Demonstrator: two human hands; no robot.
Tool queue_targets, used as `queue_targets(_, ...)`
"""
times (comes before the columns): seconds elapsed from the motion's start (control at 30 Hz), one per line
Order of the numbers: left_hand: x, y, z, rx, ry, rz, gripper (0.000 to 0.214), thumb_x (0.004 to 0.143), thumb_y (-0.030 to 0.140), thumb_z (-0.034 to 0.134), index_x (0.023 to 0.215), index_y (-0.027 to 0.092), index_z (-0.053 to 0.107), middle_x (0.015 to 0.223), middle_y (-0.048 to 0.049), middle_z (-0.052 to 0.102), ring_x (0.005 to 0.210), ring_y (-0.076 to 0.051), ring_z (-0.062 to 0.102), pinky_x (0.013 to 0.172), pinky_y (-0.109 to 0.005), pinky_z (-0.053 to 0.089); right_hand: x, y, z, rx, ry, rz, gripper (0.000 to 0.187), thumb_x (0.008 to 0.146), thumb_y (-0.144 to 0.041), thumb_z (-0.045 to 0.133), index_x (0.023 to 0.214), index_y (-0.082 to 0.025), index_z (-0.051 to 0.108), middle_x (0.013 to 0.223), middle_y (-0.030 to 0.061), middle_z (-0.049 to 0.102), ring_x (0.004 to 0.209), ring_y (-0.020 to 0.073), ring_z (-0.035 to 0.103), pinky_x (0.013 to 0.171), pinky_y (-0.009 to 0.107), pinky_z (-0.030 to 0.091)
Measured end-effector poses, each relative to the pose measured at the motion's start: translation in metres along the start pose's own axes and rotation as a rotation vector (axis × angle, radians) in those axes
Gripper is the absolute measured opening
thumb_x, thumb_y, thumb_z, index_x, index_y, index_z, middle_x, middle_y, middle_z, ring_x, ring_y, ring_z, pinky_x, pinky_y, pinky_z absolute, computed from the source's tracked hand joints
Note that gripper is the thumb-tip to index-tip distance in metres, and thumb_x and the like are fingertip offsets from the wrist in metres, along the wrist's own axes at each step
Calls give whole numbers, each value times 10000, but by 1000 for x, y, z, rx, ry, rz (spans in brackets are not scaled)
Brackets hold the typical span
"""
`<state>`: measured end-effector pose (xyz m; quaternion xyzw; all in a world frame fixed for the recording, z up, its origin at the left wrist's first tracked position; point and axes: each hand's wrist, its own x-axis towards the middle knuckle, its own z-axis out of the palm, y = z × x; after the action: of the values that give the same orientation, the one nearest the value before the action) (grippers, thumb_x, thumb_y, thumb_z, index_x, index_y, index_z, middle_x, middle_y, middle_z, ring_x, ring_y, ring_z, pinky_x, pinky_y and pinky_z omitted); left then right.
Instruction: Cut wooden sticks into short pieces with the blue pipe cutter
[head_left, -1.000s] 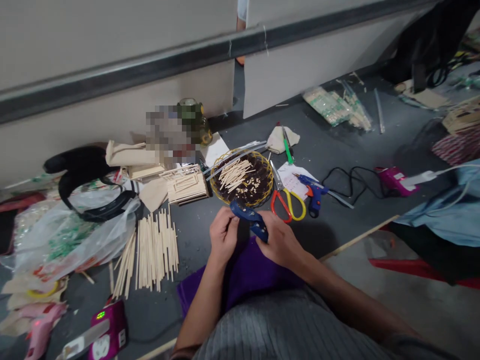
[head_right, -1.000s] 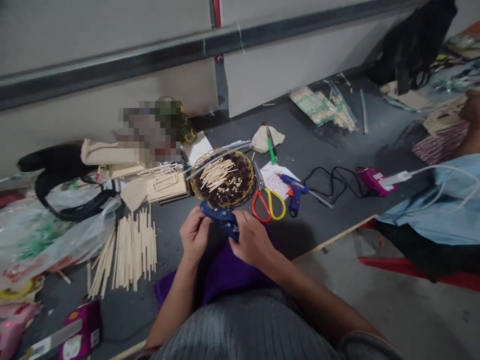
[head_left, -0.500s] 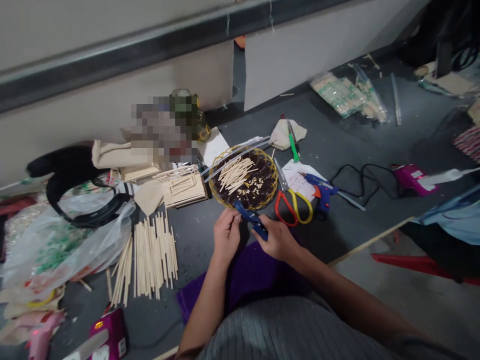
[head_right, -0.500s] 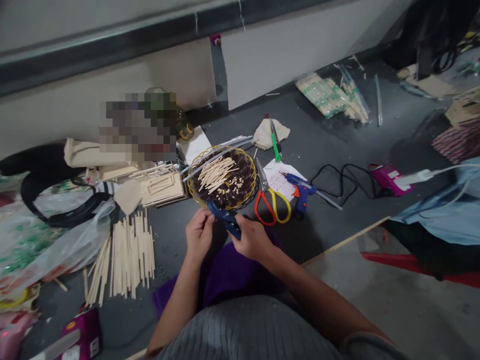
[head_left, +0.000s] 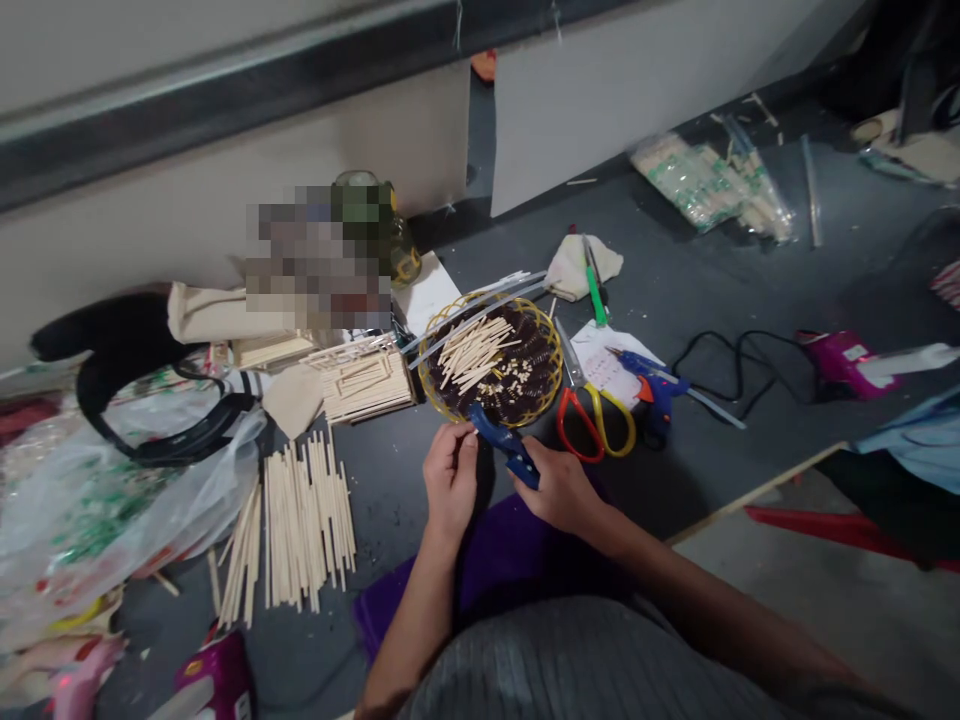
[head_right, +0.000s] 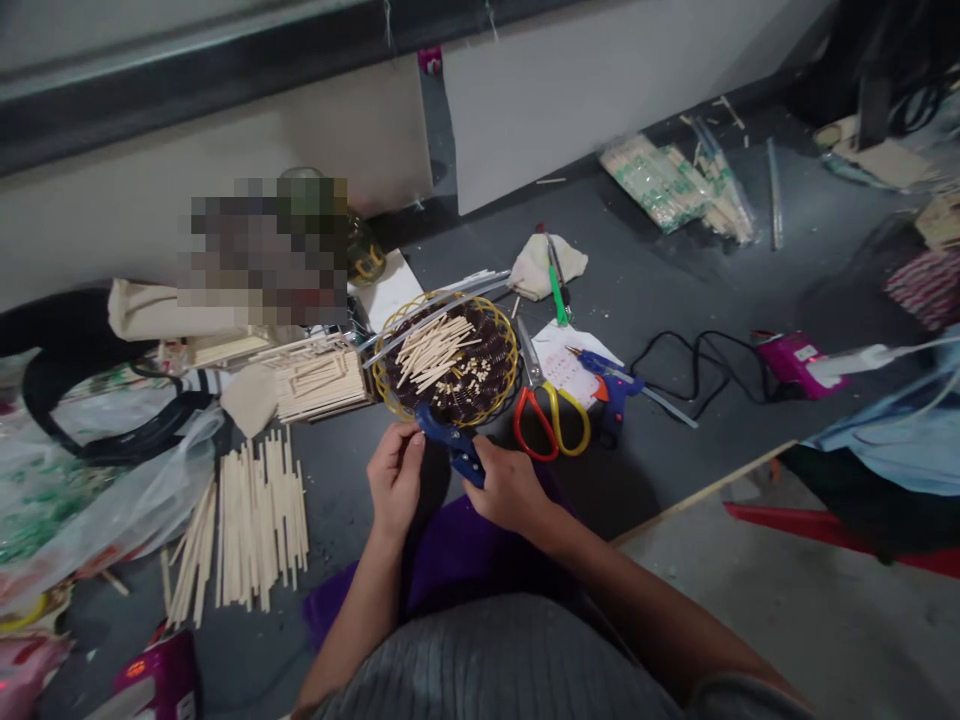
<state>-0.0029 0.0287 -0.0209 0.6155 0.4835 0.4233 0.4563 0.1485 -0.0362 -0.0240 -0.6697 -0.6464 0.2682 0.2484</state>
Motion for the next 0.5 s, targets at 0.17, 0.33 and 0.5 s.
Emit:
queue_targets(0.17,1,4,-4,-56,60,19,152,895,290,592,922,183,696,858,-30,604,820,-151,577,751,-258,450,-3,-10,-14,172,-39,117,94,815,-211,532,908,-208,539,730,3,649,651,180,632,641,271,466)
queue_targets(0.33,1,5,-6,-27,103,90,138,866,283,638,912,201,739,783,-17,576,782,-145,556,714,-259,446,-8,-18,-33,331,-43,159,111,821,-241,530,925,-213,559,796,0,634,737,179,609,723,301,497)
queue_targets(0.5,-2,4,-4,-135,48,17,163,854,319,653,908,189,736,740,-1,577,630,-104,534,567,-213,426,-17,-19,-36,246,-14,87,147,852,-246,510,984,-210,565,840,25,660,763,195,636,741,329,523)
